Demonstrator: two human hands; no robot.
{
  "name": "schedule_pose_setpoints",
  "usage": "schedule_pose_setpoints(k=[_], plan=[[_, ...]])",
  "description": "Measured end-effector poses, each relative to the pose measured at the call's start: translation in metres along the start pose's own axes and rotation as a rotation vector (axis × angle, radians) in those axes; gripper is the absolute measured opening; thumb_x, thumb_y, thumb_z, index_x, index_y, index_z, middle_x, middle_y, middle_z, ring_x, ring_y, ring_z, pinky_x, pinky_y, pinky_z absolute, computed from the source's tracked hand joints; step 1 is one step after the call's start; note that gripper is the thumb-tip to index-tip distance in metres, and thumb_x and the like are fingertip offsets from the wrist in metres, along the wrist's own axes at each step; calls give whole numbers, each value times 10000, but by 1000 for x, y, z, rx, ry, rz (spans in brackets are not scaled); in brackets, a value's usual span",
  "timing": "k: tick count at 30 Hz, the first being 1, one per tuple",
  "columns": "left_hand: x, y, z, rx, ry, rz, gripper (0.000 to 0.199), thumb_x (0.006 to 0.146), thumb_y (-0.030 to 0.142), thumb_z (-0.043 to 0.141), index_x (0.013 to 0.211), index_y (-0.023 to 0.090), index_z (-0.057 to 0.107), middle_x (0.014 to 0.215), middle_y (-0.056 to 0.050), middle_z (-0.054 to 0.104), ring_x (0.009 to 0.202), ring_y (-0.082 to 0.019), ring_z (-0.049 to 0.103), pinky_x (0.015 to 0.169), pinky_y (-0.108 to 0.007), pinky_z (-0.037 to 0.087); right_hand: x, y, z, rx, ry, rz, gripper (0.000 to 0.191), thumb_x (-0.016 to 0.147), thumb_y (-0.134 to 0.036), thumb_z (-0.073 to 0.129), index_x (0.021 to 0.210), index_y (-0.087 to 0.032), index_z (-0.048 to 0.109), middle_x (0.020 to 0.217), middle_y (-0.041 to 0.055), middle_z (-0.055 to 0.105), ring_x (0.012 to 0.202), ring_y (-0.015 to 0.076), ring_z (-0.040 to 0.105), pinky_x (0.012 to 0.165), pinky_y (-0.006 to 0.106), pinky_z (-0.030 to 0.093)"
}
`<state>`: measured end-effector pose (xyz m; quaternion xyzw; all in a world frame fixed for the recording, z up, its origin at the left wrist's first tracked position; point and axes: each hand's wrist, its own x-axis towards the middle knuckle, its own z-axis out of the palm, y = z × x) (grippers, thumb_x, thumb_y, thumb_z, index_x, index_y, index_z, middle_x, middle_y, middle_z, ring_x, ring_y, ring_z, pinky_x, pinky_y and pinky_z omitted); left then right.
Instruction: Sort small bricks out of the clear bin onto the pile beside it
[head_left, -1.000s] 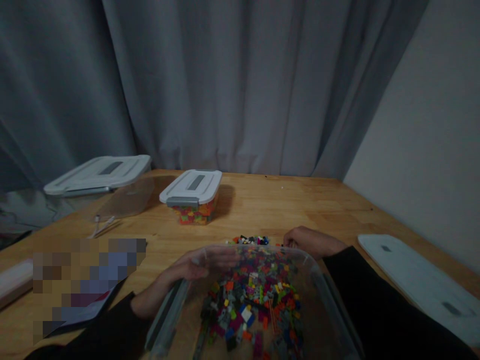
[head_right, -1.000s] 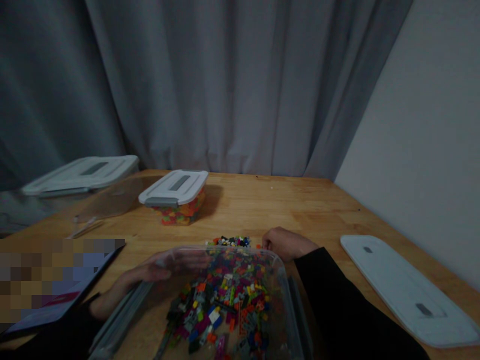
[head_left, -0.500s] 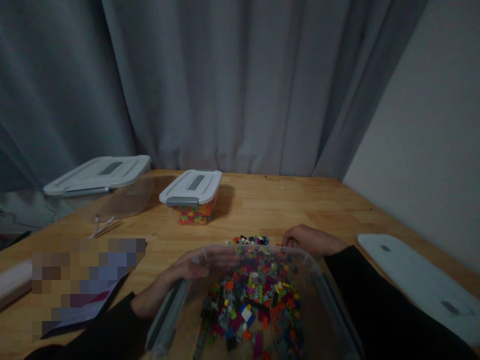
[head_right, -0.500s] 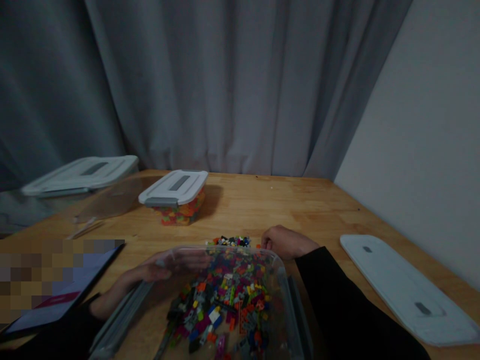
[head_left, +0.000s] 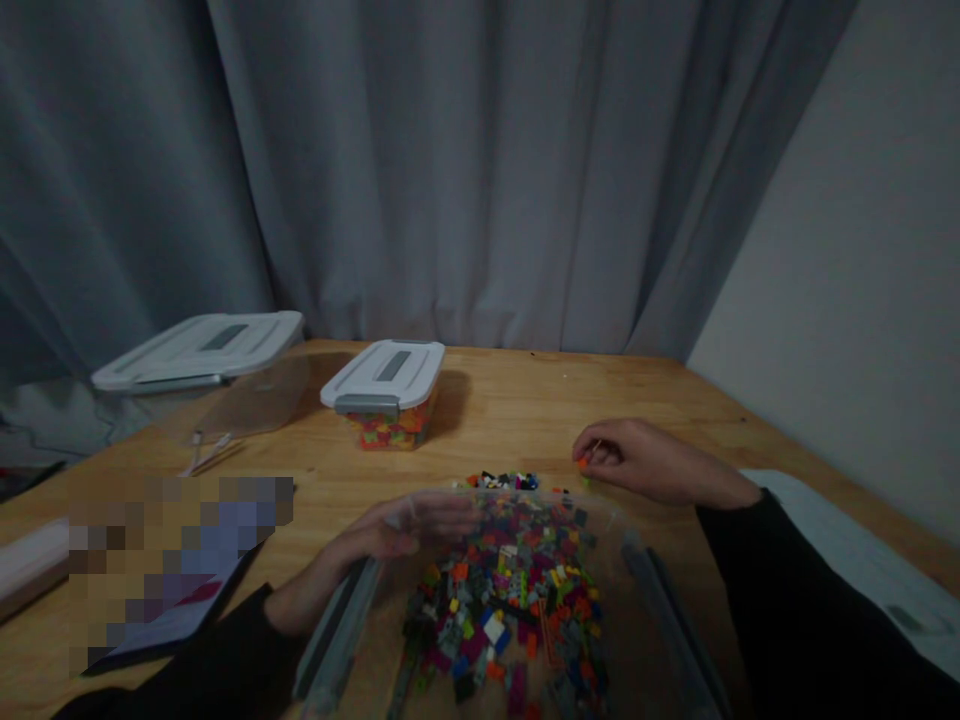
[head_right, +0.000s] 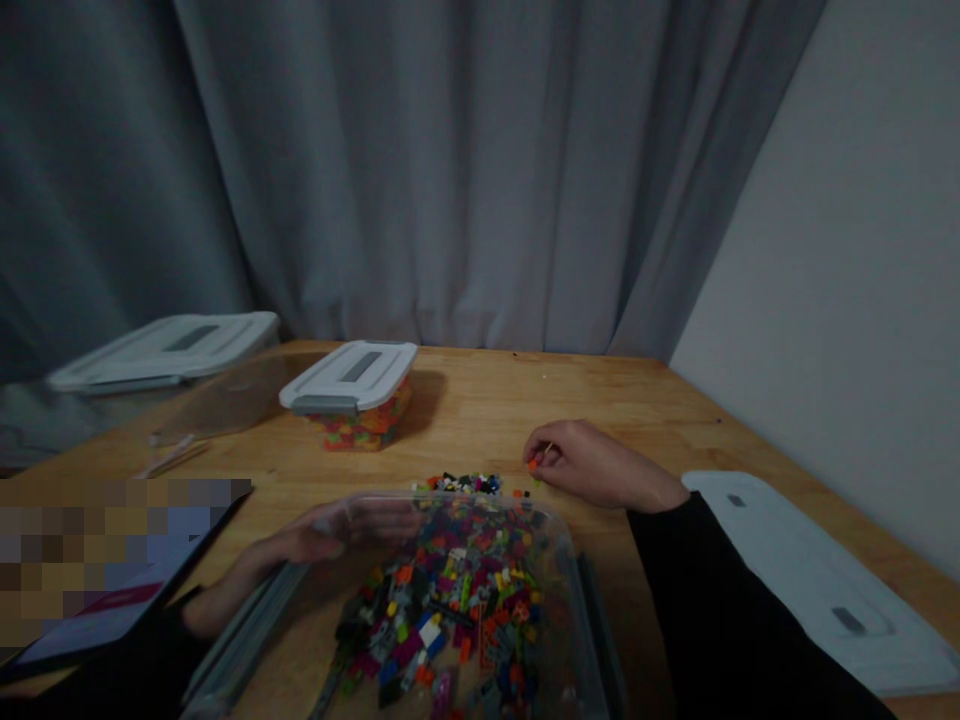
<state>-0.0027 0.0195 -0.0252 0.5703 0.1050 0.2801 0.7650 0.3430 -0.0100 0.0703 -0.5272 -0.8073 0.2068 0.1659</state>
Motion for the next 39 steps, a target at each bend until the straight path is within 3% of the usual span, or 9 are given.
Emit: schedule_pose_setpoints(k=[3, 8, 13, 16, 18, 20, 24, 32, 39], plan=[[-5, 7, 17, -17, 57, -17, 565, 756, 189, 511, 1309, 121, 604, 1374, -142, 600, 1329, -373, 468, 1150, -560, 245, -11, -12, -13, 26, 49, -14, 145, 866, -262, 586, 960, -187, 668, 875, 9, 697, 772, 114, 650, 694, 218, 510], [-5, 14, 33, -64, 84, 21, 517, 738, 143, 514, 1232, 167, 666, 1263, -96, 685, 1260, -326, 540, 1141, -530, 252, -27, -29, -23, -10, 103, -44, 142, 880, -325, 605, 988, -246, 652, 923, -31, 686, 806, 89, 653, 735, 200, 526], [-2, 7, 21, -79, 64, 1, 528, 744, 163, 525, 1258, 158, 648, 1307, -120, 654, 1284, -361, 512, 1118, -571, 267, -35, -51, -19, -9, 50, -70, 179, 879, -434, 611, 975, -288, 653, 933, -57, 689, 833, 78, 652, 750, 185, 515], [0, 5, 13, -18, 24, -26, 543, 707, 248, 639, 1245, 183, 669, 1298, -117, 663, 1283, -398, 506, 1127, -572, 256, -37, -61, -12, -32, 1, -95, 141, 883, -405, 612, 967, -301, 657, 938, -69, 691, 851, 74, 645, 751, 181, 492], [0, 7, 14, -2, 14, -46, 543, 701, 262, 659, 1240, 204, 676, 1293, -109, 668, 1284, -405, 504, 1121, -565, 274, -37, -64, -8, -31, -40, -102, 112, 875, -350, 626, 966, -294, 660, 929, -71, 692, 836, 69, 641, 743, 179, 482], [-1, 11, 20, -11, 101, -40, 547, 748, 243, 581, 1288, 171, 635, 1334, -117, 637, 1326, -392, 462, 1145, -556, 241, -37, -65, -5, -21, -93, -103, 107, 865, -298, 634, 966, -280, 663, 917, -67, 691, 821, 68, 635, 735, 179, 478], [-4, 16, 30, 1, 72, -28, 559, 758, 200, 526, 1307, 127, 604, 1344, -147, 623, 1313, -384, 481, 1140, -572, 234, -37, -66, -3, -18, -163, -114, 90, 869, -275, 617, 942, -262, 669, 892, -62, 688, 805, 68, 624, 721, 181, 471], [-3, 9, 23, 5, 14, 18, 586, 759, 220, 529, 1338, 139, 572, 1378, -129, 599, 1341, -371, 447, 1134, -568, 182, -36, -65, 0, -45, -183, -136, 113, 869, -249, 610, 953, -247, 685, 942, -34, 702, 849, 95, 632, 770, 214, 477], [-2, 9, 18, 18, -6, 13, 586, 759, 207, 530, 1339, 129, 571, 1373, -151, 599, 1326, -380, 468, 1137, -591, 192, -32, -64, 0, -61, -114, -142, 223, 867, -405, 636, 1065, -313, 680, 1032, -37, 706, 942, 127, 636, 840, 245, 473]])
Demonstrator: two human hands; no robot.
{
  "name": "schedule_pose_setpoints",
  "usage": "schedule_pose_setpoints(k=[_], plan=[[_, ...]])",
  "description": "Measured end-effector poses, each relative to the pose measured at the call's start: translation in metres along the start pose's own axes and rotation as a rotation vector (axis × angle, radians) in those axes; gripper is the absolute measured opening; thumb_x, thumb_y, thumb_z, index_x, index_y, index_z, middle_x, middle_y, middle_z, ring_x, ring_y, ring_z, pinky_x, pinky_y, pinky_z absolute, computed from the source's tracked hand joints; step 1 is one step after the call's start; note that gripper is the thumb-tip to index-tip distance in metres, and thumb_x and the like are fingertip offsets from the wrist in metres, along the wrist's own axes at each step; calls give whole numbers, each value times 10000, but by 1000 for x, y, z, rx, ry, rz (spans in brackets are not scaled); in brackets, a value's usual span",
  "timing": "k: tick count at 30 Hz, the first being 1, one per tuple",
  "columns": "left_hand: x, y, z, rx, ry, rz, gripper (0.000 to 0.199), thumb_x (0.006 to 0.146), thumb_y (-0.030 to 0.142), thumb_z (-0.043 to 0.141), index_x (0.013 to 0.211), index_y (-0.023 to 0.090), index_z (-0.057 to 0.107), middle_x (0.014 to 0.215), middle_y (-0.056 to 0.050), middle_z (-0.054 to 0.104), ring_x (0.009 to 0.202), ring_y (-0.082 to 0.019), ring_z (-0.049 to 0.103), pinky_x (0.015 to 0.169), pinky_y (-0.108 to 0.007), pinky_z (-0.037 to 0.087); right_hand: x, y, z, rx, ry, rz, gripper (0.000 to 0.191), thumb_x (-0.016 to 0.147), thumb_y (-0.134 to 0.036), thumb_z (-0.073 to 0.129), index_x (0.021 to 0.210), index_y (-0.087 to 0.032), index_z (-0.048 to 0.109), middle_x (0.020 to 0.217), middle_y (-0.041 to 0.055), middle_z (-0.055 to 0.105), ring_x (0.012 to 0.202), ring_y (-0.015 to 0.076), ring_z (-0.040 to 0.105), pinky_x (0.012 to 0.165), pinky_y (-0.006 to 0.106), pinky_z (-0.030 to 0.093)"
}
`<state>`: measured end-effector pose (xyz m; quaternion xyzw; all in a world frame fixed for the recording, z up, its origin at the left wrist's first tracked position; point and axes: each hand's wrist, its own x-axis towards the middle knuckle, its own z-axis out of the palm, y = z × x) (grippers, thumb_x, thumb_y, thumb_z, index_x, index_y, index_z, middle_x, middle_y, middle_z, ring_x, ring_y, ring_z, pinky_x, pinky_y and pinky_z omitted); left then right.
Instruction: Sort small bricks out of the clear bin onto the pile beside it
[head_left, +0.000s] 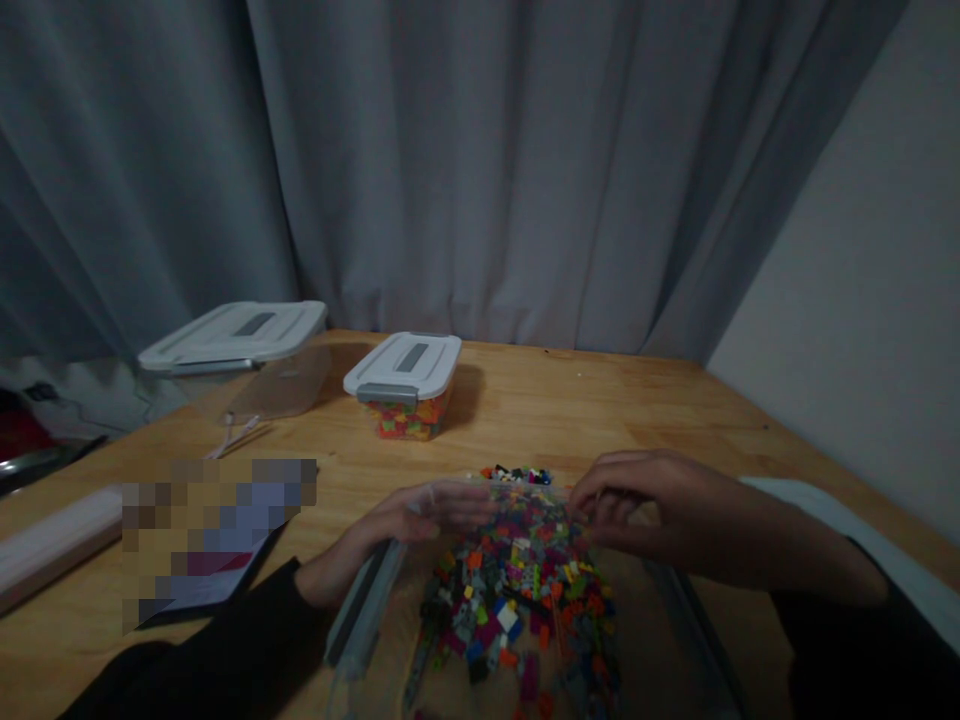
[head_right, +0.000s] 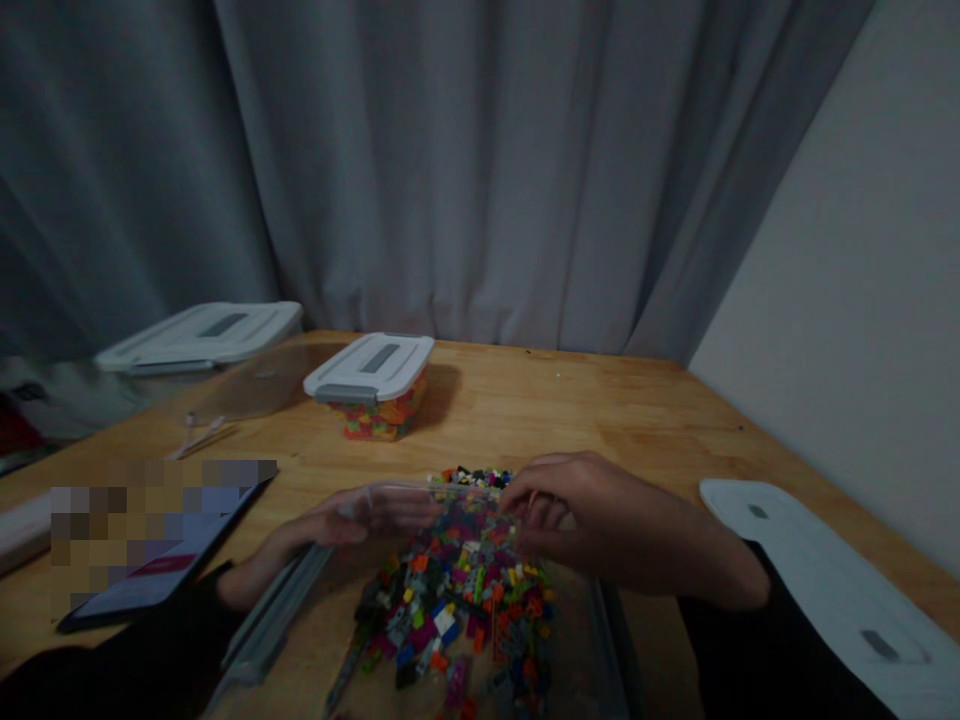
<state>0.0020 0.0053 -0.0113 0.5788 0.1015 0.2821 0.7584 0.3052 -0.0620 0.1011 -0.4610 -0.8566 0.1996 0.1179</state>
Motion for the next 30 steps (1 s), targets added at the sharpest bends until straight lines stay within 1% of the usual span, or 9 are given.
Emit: schedule_pose_setpoints(k=[6, 12, 17, 19, 21, 22, 24, 26, 30], plan=[[-1, -3, -2, -32, 18, -11, 575, 755, 204, 535, 1323, 129, 589, 1368, -156, 603, 1321, -381, 475, 1141, -582, 222, 7, 14, -2, 32, 163, 7, 233, 910, -433, 563, 1006, -258, 683, 1011, -7, 690, 916, 126, 627, 825, 254, 479], [4, -6, -12, -3, 3, 6, 554, 754, 250, 598, 1301, 166, 618, 1345, -131, 627, 1319, -383, 476, 1136, -580, 222, 25, 47, 7, 105, 341, 65, 272, 920, -407, 538, 1071, -211, 651, 1070, 35, 655, 861, 123, 601, 763, 260, 480], [7, -9, -21, -12, -127, 3, 570, 720, 240, 655, 1285, 166, 630, 1334, -146, 632, 1298, -404, 492, 1126, -597, 223, 39, 96, 56, 233, 399, 194, 407, 884, -441, 561, 1173, -157, 602, 1132, 89, 621, 779, 135, 563, 735, 307, 483], [4, -8, -18, -22, -84, 22, 576, 761, 255, 610, 1329, 163, 587, 1376, -137, 598, 1334, -392, 456, 1140, -602, 187, 38, 117, 79, 263, 380, 256, 467, 856, -474, 584, 1189, -148, 605, 1141, 113, 625, 817, 168, 576, 762, 345, 494], [3, -8, -16, -22, 26, 3, 547, 805, 266, 564, 1342, 162, 575, 1392, -128, 586, 1353, -381, 435, 1152, -588, 179, 35, 133, 99, 287, 328, 201, 502, 824, -471, 615, 1183, -121, 621, 1128, 145, 636, 891, 217, 605, 804, 390, 501], [3, -9, -17, -15, 29, 7, 528, 775, 285, 613, 1290, 173, 629, 1348, -125, 626, 1315, -390, 479, 1144, -576, 218, 33, 137, 106, 293, 326, 165, 489, 817, -467, 623, 1165, -124, 636, 1159, 155, 630, 968, 242, 608, 855, 409, 493], [6, -10, -22, 10, -27, -40, 523, 724, 312, 699, 1238, 214, 678, 1313, -107, 655, 1274, -400, 521, 1114, -566, 293, 31, 137, 117, 278, 343, 102, 449, 818, -468, 637, 1158, -175, 648, 1195, 125, 634, 1097, 260, 583, 965, 433, 453], [8, -10, -26, -1, -49, -60, 521, 701, 312, 725, 1217, 239, 693, 1291, -97, 672, 1257, -398, 538, 1093, -567, 328, 31, 128, 125, 210, 382, 85, 439, 780, -497, 686, 1132, -235, 667, 1166, 77, 657, 1116, 264, 574, 1011, 454, 421], [6, -4, -14, -4, -16, -7, 544, 711, 272, 656, 1249, 188, 664, 1305, -128, 658, 1289, -392, 506, 1131, -585, 260, 35, 103, 135, 136, 443, 113, 429, 725, -563, 718, 1059, -295, 700, 1073, 39, 681, 1069, 268, 577, 980, 455, 440]])
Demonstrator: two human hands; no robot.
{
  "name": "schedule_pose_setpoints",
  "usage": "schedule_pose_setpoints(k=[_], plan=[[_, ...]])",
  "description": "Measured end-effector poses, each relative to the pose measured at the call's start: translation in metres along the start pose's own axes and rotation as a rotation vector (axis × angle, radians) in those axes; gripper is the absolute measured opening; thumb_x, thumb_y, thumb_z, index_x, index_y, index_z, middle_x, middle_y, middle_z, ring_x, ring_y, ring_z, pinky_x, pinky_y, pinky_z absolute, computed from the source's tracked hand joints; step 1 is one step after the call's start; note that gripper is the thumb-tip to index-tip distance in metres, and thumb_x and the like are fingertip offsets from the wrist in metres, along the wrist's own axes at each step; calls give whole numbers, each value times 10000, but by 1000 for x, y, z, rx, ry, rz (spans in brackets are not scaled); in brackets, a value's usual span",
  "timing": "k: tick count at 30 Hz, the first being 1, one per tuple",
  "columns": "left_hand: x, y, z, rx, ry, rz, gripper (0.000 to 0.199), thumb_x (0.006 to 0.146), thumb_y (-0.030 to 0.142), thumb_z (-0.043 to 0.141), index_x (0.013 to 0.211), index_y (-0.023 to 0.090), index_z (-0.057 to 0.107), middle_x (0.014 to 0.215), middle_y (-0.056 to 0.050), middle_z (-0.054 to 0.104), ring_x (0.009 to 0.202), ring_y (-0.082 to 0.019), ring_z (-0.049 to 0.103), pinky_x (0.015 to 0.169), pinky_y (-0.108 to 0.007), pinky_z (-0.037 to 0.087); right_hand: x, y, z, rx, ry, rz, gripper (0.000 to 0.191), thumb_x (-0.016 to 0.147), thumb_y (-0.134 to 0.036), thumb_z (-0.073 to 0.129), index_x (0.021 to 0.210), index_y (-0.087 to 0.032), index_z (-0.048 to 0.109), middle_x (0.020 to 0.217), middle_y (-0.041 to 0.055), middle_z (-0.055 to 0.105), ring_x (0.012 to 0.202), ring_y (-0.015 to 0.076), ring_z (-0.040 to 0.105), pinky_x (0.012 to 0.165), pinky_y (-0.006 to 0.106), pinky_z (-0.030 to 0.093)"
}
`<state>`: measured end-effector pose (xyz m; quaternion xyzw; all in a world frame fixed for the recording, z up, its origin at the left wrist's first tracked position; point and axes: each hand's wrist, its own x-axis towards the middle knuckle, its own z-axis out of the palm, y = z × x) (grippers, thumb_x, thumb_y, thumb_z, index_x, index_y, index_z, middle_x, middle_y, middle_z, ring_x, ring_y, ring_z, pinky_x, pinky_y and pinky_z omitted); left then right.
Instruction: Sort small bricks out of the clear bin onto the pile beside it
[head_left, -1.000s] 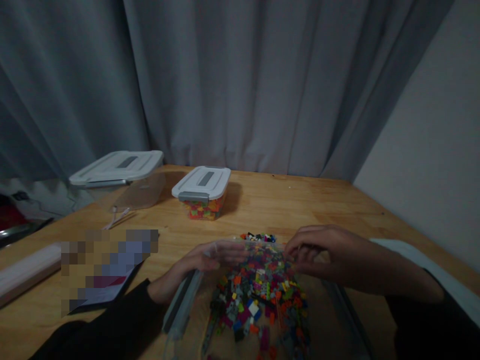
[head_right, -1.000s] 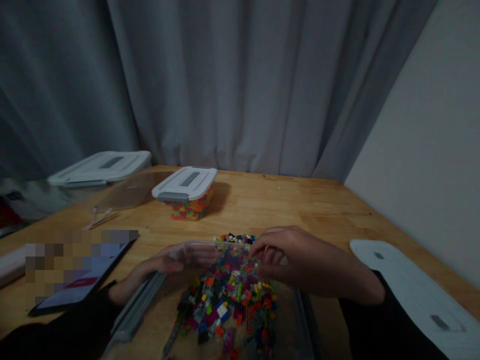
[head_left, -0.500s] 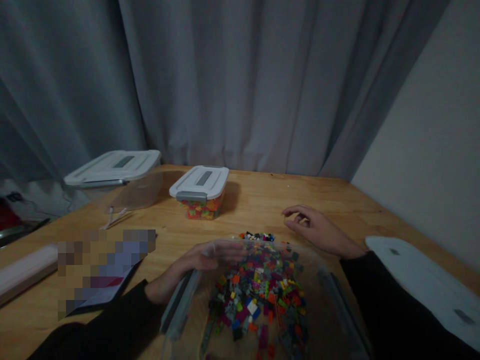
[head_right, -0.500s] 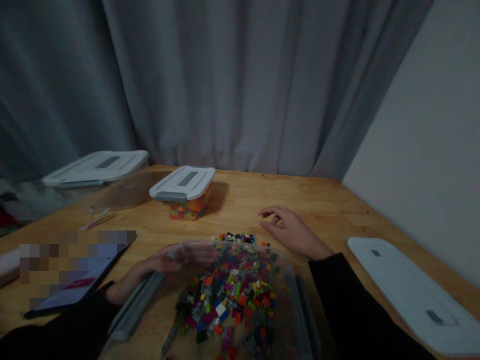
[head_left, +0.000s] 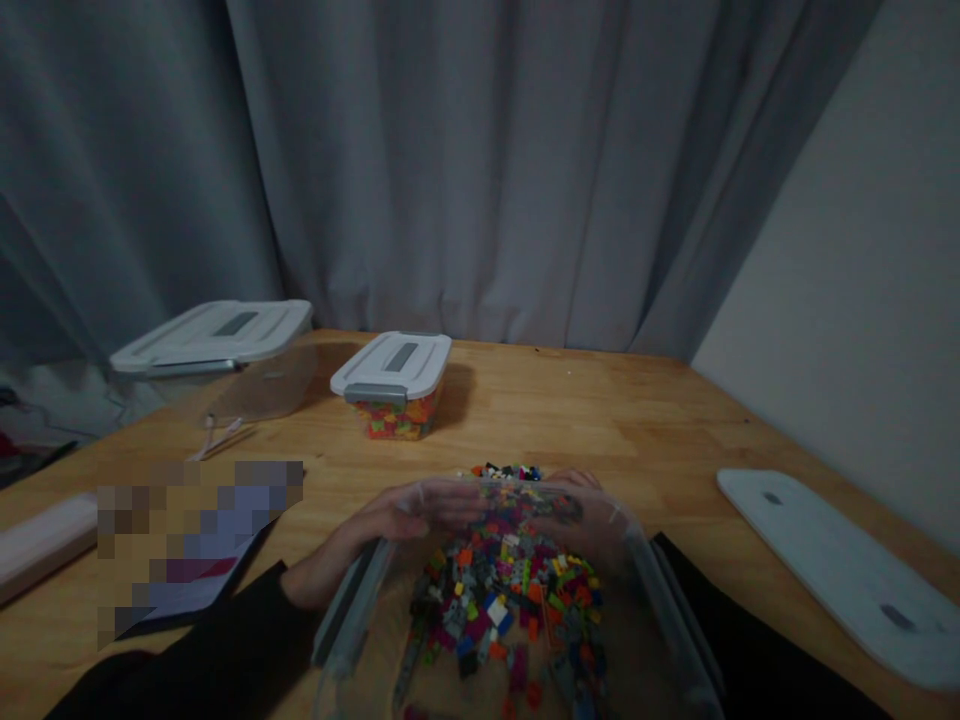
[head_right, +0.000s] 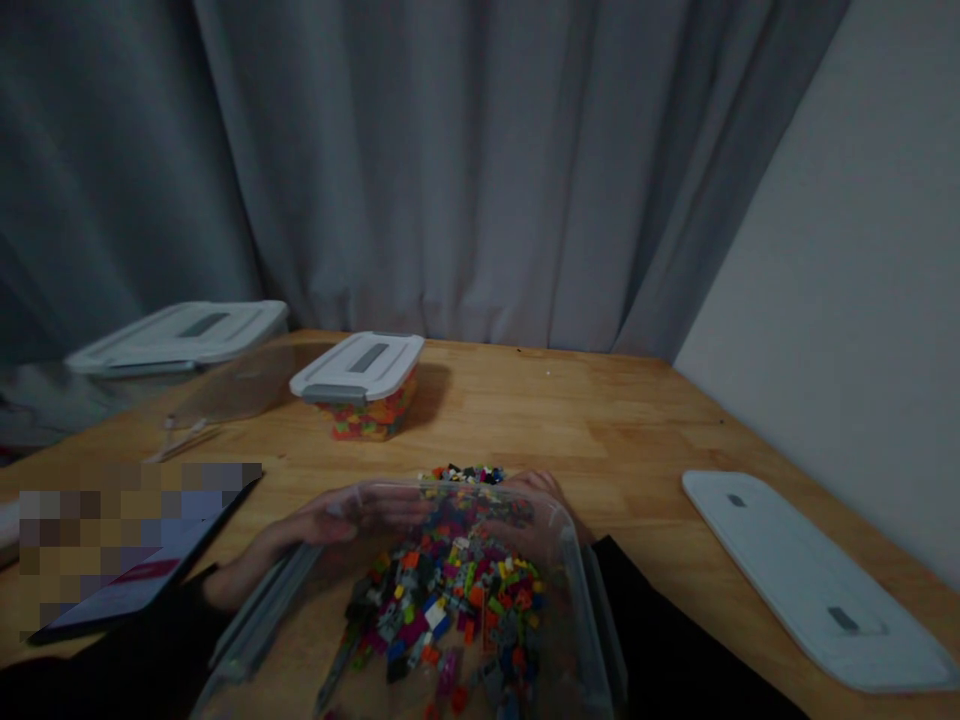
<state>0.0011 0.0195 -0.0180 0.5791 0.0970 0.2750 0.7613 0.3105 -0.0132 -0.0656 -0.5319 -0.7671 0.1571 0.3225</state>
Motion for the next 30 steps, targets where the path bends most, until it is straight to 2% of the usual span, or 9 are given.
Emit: schedule_pose_setpoints(k=[2, 8, 12, 15, 16, 20, 23, 27, 30], plan=[[-4, 5, 13, -7, 91, -5, 537, 775, 231, 540, 1300, 138, 614, 1352, -152, 617, 1314, -373, 485, 1155, -577, 212, -1, -5, 4, -4, 23, -7, 411, 727, -555, 718, 1050, -301, 707, 1037, 32, 687, 1030, 256, 586, 945, 443, 456], [-9, 9, 31, -52, 123, -16, 519, 753, 228, 539, 1255, 154, 647, 1312, -115, 654, 1310, -364, 482, 1157, -546, 206, 0, -2, 0, -17, -11, -52, 354, 800, -507, 666, 1071, -285, 710, 992, 28, 698, 989, 233, 588, 912, 408, 460], [-8, 2, 19, -23, 51, 3, 525, 791, 237, 528, 1309, 185, 600, 1354, -91, 624, 1334, -350, 461, 1147, -560, 189, 0, -5, -5, -46, -50, -111, 326, 852, -430, 618, 1131, -278, 691, 966, 34, 705, 957, 227, 601, 889, 393, 467], [-5, -6, 0, 25, -64, 27, 534, 781, 267, 582, 1312, 217, 600, 1357, -89, 624, 1318, -361, 481, 1120, -569, 239, 1, -5, -4, -59, -15, -112, 315, 842, -396, 626, 1118, -260, 698, 937, 36, 708, 930, 229, 610, 864, 390, 473], [-3, -8, -7, 15, -43, 55, 531, 781, 282, 587, 1308, 228, 604, 1357, -85, 625, 1319, -359, 480, 1127, -561, 231, 1, -5, -3, -58, -4, -114, 307, 838, -391, 630, 1108, -264, 701, 936, 34, 711, 927, 228, 613, 863, 389, 473], [5, -15, -28, 9, -169, -16, 583, 745, 248, 635, 1325, 216, 587, 1382, -114, 599, 1323, -389, 468, 1119, -603, 218, 0, -5, -2, -34, 12, -123, 257, 858, -371, 605, 1075, -276, 704, 960, 23, 722, 932, 218, 617, 864, 383, 472], [5, -14, -27, 4, -183, -24, 596, 732, 242, 645, 1323, 198, 586, 1379, -131, 597, 1320, -393, 470, 1116, -600, 223, -1, -5, -2, -27, 40, -131, 229, 862, -350, 595, 1032, -252, 714, 935, 32, 723, 899, 213, 620, 847, 384, 478], [-1, -10, -10, -9, -47, 16, 570, 781, 279, 592, 1339, 168, 570, 1394, -135, 582, 1346, -389, 439, 1139, -580, 195, 0, -7, -2, -65, 12, -92, 270, 839, -320, 606, 1075, -241, 709, 937, 48, 714, 903, 226, 620, 826, 392, 494], [-1, -11, -9, -10, -50, 25, 556, 789, 269, 595, 1337, 177, 576, 1389, -135, 588, 1338, -382, 455, 1133, -584, 208, 0, -12, -4, -107, -2, -54, 258, 849, -325, 583, 1036, -212, 720, 903, 66, 707, 893, 237, 623, 803, 396, 506]])
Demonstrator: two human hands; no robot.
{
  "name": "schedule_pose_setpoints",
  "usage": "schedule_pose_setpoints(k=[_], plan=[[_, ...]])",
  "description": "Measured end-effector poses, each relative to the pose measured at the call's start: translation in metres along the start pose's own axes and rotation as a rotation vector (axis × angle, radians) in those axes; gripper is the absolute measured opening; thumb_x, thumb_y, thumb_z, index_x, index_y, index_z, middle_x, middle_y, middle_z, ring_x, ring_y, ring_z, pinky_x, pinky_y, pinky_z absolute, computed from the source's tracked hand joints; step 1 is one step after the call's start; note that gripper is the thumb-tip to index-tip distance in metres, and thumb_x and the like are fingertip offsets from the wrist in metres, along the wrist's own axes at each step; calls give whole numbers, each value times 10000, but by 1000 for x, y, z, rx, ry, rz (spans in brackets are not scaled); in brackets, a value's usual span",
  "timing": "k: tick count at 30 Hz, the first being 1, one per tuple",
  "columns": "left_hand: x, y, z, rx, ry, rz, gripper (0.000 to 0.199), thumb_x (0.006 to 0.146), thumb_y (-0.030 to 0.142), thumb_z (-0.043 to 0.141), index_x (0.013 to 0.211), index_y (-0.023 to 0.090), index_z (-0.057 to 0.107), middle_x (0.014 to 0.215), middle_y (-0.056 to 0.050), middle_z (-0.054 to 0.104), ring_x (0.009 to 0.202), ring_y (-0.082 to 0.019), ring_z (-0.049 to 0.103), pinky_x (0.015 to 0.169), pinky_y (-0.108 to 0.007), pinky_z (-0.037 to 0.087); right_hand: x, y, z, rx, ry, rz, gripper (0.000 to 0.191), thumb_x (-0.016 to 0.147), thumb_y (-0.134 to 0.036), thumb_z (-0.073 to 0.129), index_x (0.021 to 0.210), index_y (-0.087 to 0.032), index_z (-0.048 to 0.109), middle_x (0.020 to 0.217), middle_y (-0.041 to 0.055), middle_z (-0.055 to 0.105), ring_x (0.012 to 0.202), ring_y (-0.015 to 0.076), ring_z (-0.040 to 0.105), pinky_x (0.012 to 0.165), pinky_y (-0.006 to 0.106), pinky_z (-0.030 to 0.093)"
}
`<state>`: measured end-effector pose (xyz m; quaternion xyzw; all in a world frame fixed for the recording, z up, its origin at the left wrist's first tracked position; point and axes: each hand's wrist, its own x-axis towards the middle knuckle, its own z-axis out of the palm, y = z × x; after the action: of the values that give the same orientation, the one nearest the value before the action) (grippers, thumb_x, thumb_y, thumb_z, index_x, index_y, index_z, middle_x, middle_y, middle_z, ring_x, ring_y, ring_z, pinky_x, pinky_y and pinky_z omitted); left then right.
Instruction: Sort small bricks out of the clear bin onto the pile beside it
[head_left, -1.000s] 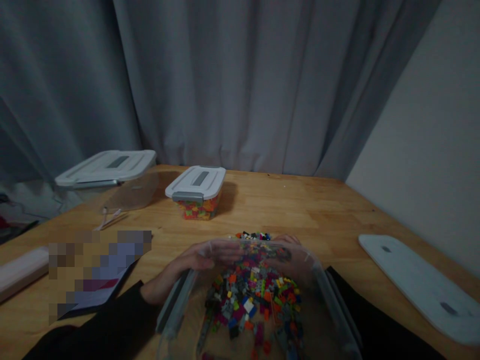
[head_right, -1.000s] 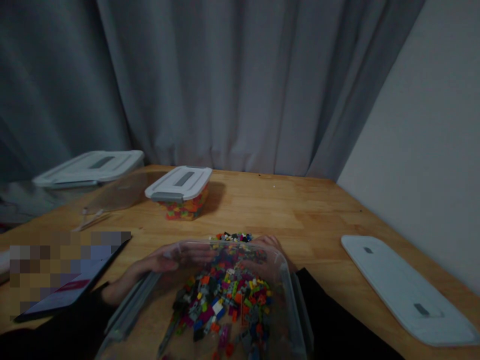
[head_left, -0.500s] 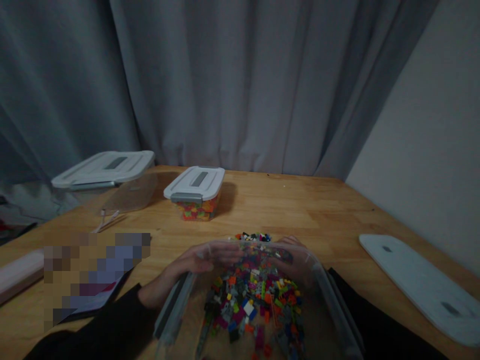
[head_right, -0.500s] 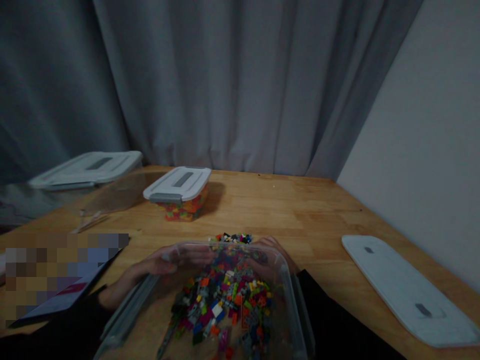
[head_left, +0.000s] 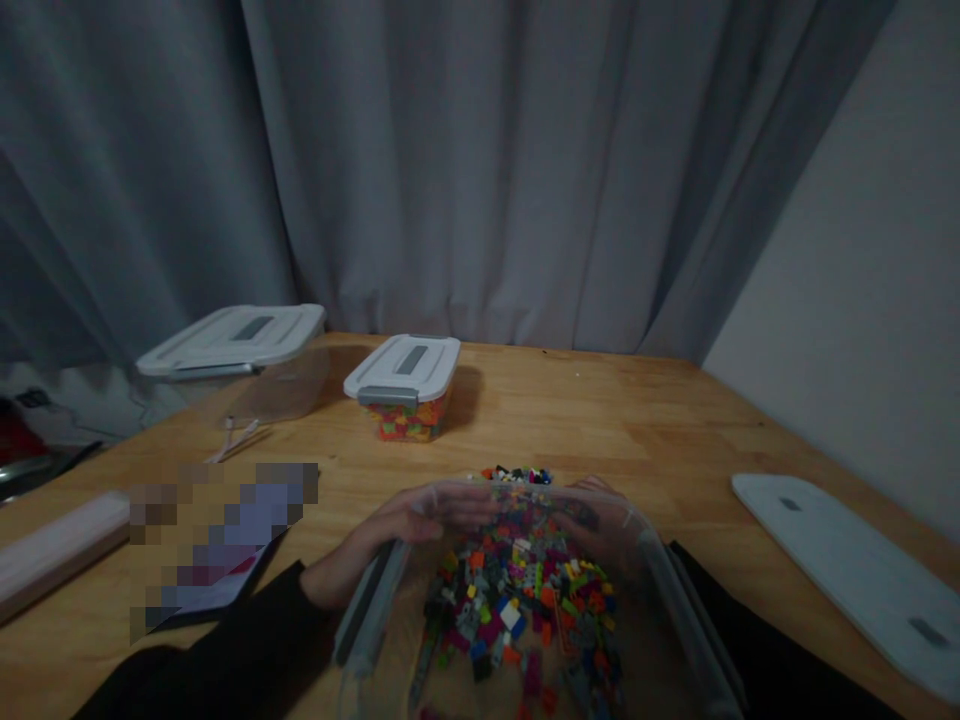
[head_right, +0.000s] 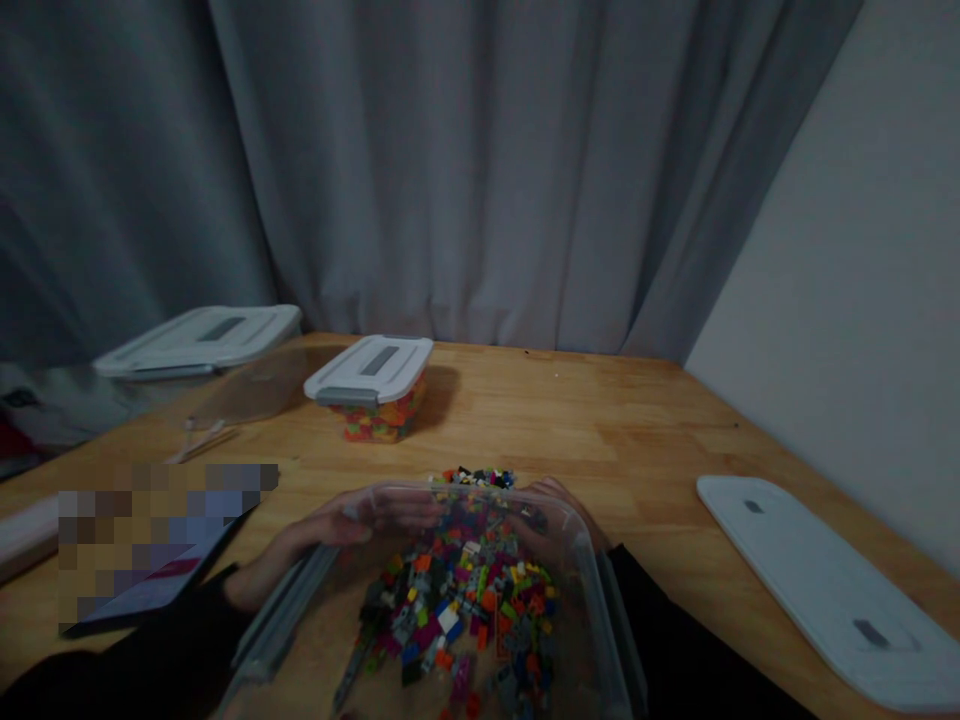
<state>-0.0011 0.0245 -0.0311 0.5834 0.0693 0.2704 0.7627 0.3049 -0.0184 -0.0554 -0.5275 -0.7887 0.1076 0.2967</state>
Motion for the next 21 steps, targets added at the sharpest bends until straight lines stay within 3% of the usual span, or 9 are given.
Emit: schedule_pose_setpoints(k=[2, 7, 11, 15, 21], plan=[[2, -3, -8, -1, -103, -23, 548, 757, 235, 643, 1304, 222, 610, 1365, -112, 615, 1307, -370, 496, 1111, -583, 257, 0, -2, -2, -7, 8, 5, 245, 864, -339, 566, 1017, -225, 720, 898, 62, 707, 886, 239, 628, 808, 402, 514], [5, -11, -24, -16, -119, -17, 598, 744, 217, 650, 1337, 200, 574, 1399, -120, 583, 1328, -353, 478, 1135, -577, 214, -2, 10, 4, 30, 69, -41, 220, 848, -403, 606, 1059, -395, 670, 991, -14, 716, 927, 250, 639, 827, 421, 531], [5, -9, -21, -20, -106, -33, 581, 732, 191, 650, 1310, 174, 591, 1380, -159, 592, 1328, -386, 468, 1126, -618, 196, -2, 22, 16, 29, 122, -66, 192, 848, -347, 601, 987, -283, 717, 870, 24, 701, 840, 232, 629, 746, 400, 517], [5, -9, -20, -18, -93, -29, 554, 752, 205, 647, 1305, 213, 607, 1377, -128, 602, 1319, -365, 488, 1115, -574, 265, -2, 24, 15, 12, 109, -85, 222, 870, -332, 579, 1004, -243, 732, 836, 43, 681, 823, 219, 604, 722, 368, 494], [6, -13, -30, -9, -221, 1, 611, 784, 175, 599, 1387, 227, 515, 1438, -101, 546, 1347, -307, 472, 1109, -529, 301, 0, 22, 10, 10, 70, -145, 249, 883, -307, 572, 1057, -228, 731, 871, 53, 707, 817, 208, 613, 715, 341, 494]])
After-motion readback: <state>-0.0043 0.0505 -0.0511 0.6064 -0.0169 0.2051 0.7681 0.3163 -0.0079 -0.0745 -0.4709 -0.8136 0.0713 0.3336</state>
